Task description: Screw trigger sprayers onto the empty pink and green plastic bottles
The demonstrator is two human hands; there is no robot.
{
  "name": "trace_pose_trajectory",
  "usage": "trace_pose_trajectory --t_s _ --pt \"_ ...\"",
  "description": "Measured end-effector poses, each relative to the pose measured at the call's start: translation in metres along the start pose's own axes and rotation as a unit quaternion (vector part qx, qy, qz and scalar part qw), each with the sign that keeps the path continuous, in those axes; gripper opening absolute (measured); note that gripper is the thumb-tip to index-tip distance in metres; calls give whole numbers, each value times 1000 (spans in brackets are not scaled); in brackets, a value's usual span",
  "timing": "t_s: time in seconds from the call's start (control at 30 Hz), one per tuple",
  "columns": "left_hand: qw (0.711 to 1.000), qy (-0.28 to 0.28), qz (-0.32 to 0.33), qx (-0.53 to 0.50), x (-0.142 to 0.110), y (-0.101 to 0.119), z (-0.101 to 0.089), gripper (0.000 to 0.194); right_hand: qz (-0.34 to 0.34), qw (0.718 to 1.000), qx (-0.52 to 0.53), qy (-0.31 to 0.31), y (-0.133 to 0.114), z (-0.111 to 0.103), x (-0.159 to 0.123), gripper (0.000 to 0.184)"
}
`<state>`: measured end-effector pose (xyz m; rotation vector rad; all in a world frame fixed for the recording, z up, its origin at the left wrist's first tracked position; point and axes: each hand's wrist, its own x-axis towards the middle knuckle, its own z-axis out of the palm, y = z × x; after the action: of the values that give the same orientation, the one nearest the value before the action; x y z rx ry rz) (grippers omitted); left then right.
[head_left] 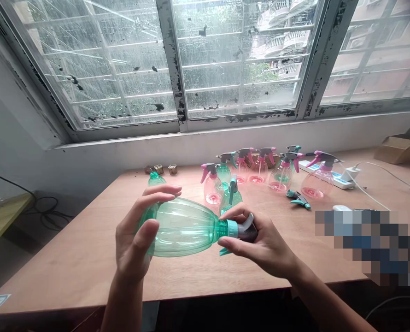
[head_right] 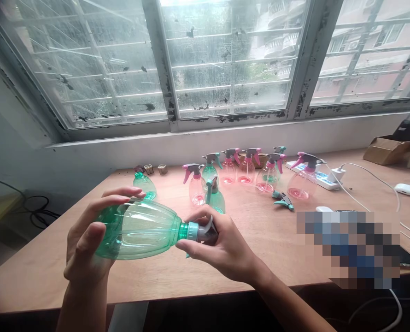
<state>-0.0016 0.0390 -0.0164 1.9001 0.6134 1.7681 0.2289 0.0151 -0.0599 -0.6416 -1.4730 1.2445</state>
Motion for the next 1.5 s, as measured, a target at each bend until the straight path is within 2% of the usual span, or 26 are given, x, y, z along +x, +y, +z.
trace_pose_trajectory --t_s 0.1,0.3,0.37,0.5,0.67,1.33,1.5 --pt "1000 -8 -21 1 0 1 -1 28 -5 1000 -18 1 2 0 -1 26" --pt "999 -22 -23 5 0 1 -3 30 -11 1000 0 4 6 -1 0 28" --pt "999 -32 -32 6 1 1 -4 35 -19 1000 -8 10 7 -1 0 29" --pt "992 -61 -113 -10 2 -3 -6 56 -63 995 -74 32 7 -3 0 28" --pt "981 -74 -174 -41 2 -7 -8 61 -119 982 -142 44 8 -4 1 27" --pt "979 -81 -189 -8 2 0 -11 54 -96 990 -100 22 9 -3 3 31" --pt "976 -85 -198 5 2 1 -11 58 -81 992 -97 17 9 -4 3 29"
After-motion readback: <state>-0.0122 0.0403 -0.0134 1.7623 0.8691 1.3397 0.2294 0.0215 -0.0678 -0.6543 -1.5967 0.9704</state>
